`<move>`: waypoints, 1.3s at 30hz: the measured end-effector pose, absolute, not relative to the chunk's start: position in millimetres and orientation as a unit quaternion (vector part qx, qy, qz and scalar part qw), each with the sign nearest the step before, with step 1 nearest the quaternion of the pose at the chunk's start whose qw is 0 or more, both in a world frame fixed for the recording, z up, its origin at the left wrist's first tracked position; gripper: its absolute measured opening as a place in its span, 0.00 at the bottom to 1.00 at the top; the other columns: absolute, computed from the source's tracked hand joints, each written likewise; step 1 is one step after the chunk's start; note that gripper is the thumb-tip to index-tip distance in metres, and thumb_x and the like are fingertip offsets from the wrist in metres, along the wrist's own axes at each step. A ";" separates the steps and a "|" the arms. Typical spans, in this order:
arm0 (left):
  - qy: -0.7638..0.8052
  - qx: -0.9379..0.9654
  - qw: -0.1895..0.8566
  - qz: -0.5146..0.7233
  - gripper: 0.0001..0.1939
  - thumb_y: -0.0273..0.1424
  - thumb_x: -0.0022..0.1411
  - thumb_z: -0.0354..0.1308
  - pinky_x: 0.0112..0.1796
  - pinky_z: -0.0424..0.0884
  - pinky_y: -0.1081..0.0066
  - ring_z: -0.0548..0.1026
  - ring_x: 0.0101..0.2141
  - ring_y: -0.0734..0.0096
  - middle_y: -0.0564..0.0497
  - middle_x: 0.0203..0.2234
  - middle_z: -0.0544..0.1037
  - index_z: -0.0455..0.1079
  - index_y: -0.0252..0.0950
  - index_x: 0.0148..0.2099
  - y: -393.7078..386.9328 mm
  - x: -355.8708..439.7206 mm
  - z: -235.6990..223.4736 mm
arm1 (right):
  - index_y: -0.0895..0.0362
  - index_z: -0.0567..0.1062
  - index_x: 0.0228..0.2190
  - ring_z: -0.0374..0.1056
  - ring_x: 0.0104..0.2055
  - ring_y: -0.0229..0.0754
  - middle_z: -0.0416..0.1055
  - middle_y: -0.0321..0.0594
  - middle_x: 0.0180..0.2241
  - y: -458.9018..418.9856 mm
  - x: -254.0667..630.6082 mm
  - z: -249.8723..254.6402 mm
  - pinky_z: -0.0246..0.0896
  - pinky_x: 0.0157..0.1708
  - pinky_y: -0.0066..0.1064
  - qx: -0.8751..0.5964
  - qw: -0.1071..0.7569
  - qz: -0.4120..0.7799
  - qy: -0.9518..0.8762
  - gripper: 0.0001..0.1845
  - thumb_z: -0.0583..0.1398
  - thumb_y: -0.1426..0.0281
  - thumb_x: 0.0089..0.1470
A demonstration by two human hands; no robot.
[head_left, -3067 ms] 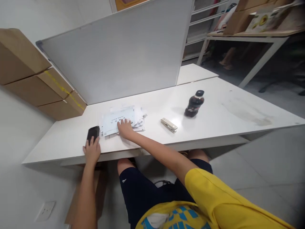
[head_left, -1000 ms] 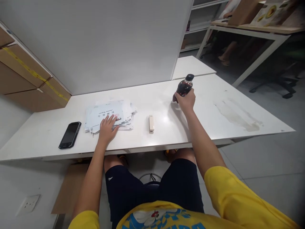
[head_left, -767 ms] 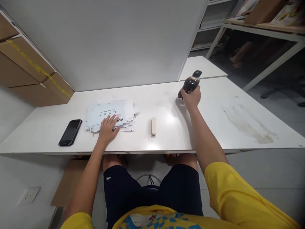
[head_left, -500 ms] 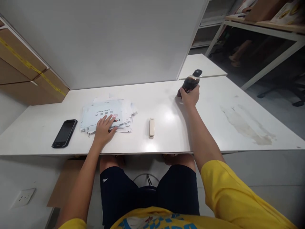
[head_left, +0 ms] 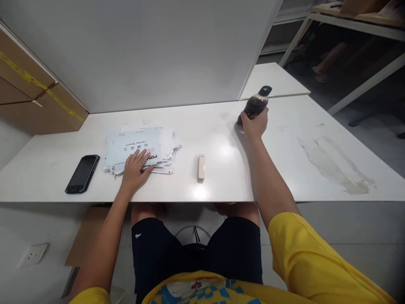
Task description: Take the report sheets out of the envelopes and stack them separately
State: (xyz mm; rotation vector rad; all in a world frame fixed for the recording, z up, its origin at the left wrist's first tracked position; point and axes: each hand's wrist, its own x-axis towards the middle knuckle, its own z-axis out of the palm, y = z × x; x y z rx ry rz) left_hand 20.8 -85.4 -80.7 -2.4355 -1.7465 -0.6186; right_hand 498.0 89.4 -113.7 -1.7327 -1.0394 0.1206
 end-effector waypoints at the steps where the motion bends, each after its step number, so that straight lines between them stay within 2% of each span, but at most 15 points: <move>1: -0.570 -0.795 0.039 -0.202 0.27 0.44 0.67 0.50 0.65 0.50 0.51 0.55 0.67 0.57 0.52 0.65 0.63 0.60 0.47 0.66 -85.3 20.7 -80.7 | 0.53 0.59 0.49 0.65 0.51 0.53 0.67 0.48 0.48 89.2 498.0 -112.5 0.60 0.51 0.50 -0.726 0.530 0.049 -0.436 0.30 0.63 0.58 0.47; 13: -0.565 -0.796 0.039 -0.213 0.26 0.44 0.67 0.49 0.64 0.51 0.50 0.55 0.67 0.56 0.52 0.64 0.64 0.60 0.47 0.66 -84.9 21.7 -80.7 | 0.53 0.60 0.49 0.67 0.49 0.54 0.68 0.48 0.47 89.2 495.2 -111.9 0.62 0.48 0.50 -0.735 0.516 0.041 -0.438 0.31 0.63 0.58 0.47; 31: -0.565 -0.792 0.036 -0.226 0.26 0.43 0.67 0.50 0.64 0.52 0.50 0.56 0.66 0.57 0.50 0.64 0.65 0.60 0.45 0.65 -87.5 21.9 -80.2 | 0.52 0.60 0.49 0.66 0.51 0.54 0.67 0.47 0.49 84.8 489.0 -107.8 0.61 0.52 0.52 -0.741 0.518 0.054 -0.424 0.31 0.63 0.59 0.45; 39: -0.575 -0.788 0.029 -0.219 0.27 0.44 0.66 0.50 0.64 0.51 0.50 0.56 0.67 0.57 0.50 0.64 0.65 0.61 0.44 0.65 -87.0 21.6 -80.9 | 0.53 0.60 0.50 0.66 0.51 0.53 0.68 0.47 0.49 82.8 486.4 -104.4 0.60 0.52 0.49 -0.751 0.500 0.058 -0.428 0.31 0.62 0.58 0.46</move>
